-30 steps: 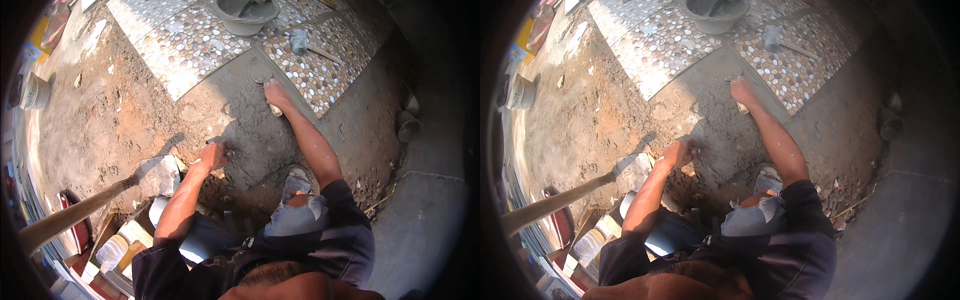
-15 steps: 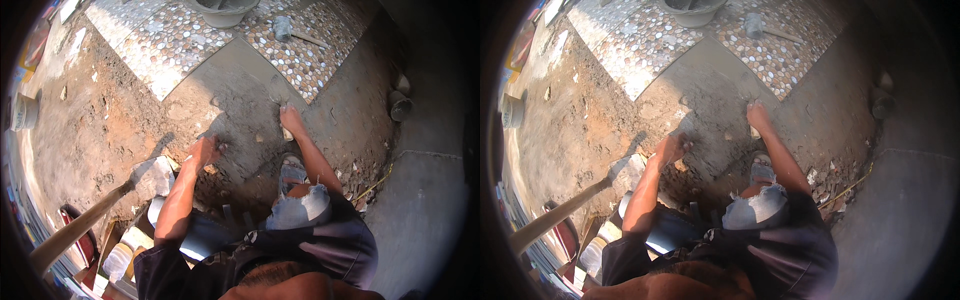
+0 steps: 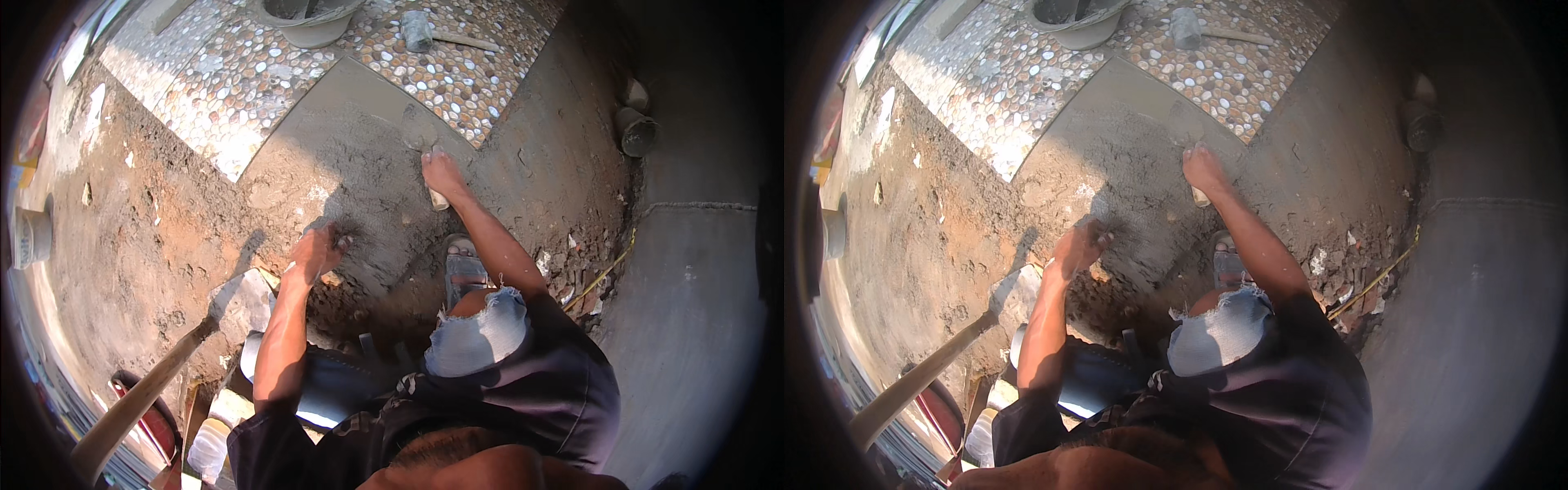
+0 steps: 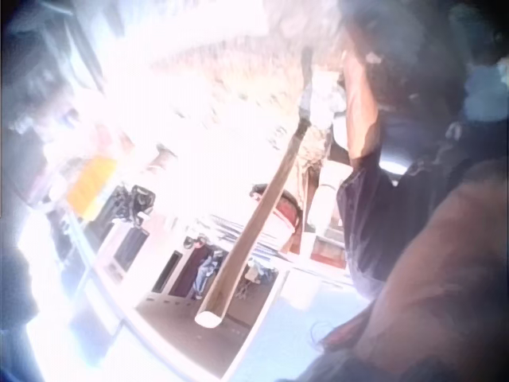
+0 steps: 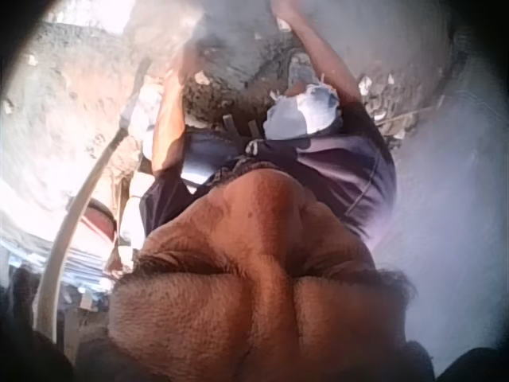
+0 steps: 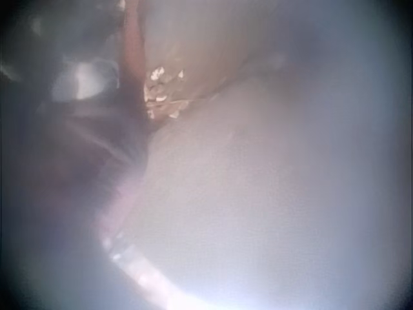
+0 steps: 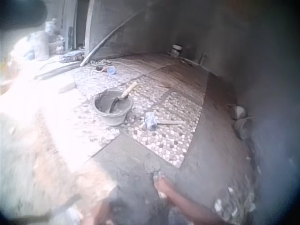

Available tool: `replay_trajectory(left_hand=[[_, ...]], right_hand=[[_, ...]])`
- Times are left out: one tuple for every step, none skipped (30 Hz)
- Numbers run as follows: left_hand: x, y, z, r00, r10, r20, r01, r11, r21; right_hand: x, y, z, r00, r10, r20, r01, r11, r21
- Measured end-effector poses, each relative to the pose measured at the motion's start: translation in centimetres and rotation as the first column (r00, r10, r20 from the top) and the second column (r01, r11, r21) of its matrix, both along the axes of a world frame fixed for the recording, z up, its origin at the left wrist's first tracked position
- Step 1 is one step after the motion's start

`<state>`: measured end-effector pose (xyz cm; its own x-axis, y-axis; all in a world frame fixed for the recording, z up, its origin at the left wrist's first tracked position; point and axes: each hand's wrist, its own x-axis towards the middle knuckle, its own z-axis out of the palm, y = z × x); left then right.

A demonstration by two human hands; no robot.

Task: The person spreads mortar on a patch of ground with a trowel, rinses a tile in a water basin, and carries the tile toward the tiling area.

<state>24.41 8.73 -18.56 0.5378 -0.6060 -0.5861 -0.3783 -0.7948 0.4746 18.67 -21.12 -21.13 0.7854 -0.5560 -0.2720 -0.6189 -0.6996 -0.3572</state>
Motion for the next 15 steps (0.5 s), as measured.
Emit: replay_trajectory(left_hand=[[-0.1,-0.1,0.1,1.000,0.008,-0.007,-0.008,1.000,0.007],[-0.1,0.2,-0.1,1.000,0.012,-0.002,-0.012,0.999,-0.030],[-0.1,0.4,-0.1,1.000,0.026,0.003,-0.026,0.997,-0.068],[0.1,0.3,-0.2,1.000,0.014,-0.005,-0.014,0.998,-0.060],[0.3,0.2,-0.2,1.000,0.002,-0.013,-0.002,0.999,-0.053],[0.4,0.2,-0.2,1.000,-0.003,-0.020,0.002,0.999,-0.043],[0.5,0.5,-0.4,1.000,0.007,-0.010,-0.007,0.998,-0.061],[0.5,0.9,-0.7,1.000,0.018,0.000,-0.018,0.997,-0.079],[0.5,0.9,-0.7,1.000,0.023,0.009,-0.022,0.994,-0.104],[0.6,0.9,-0.7,1.000,0.029,-0.009,-0.029,0.995,-0.096],[0.6,0.9,-0.6,0.999,0.036,-0.027,-0.038,0.996,-0.086],[0.5,0.7,-0.5,0.999,0.037,-0.032,-0.039,0.997,-0.066],[0.4,0.5,-0.4,0.999,0.037,-0.037,-0.038,0.998,-0.045],[0.3,0.5,-0.3,0.999,0.034,-0.027,-0.034,0.999,-0.009],[0.3,0.4,0.0,0.999,0.030,-0.018,-0.030,1.000,0.003]], right_hand=[[-0.8,-0.2,0.1,1.000,0.024,0.002,-0.024,1.000,-0.005],[-1.9,-0.5,0.2,0.999,0.048,0.004,-0.048,0.999,-0.010],[-2.7,-0.7,0.5,0.997,0.081,0.007,-0.081,0.997,-0.016],[-4.3,-1.3,-0.4,0.999,-0.035,0.017,0.034,0.999,0.026],[-6.4,-2.0,-1.8,0.988,-0.150,0.023,0.149,0.987,0.067],[-8.0,-2.5,-2.6,0.966,-0.257,0.027,0.253,0.961,0.111],[-8.8,-2.2,-2.2,0.954,-0.300,-0.003,0.297,0.941,0.162],[-9.6,-1.9,-1.7,0.940,-0.340,-0.034,0.339,0.917,0.212],[-10.4,-1.7,-1.1,0.922,-0.382,-0.067,0.386,0.887,0.253],[-11.0,-1.4,-0.8,0.914,-0.400,-0.061,0.399,0.868,0.294],[-11.4,-1.2,-0.6,0.908,-0.416,-0.055,0.409,0.848,0.336],[-11.9,-0.9,-0.4,0.899,-0.436,-0.051,0.422,0.826,0.374],[-12.3,-0.3,-0.3,0.884,-0.467,-0.018,0.436,0.810,0.393],[-12.4,0.5,-0.4,0.868,-0.497,0.014,0.447,0.793,0.414],[-12.2,1.2,-0.6,0.848,-0.527,0.044,0.459,0.774,0.436]])
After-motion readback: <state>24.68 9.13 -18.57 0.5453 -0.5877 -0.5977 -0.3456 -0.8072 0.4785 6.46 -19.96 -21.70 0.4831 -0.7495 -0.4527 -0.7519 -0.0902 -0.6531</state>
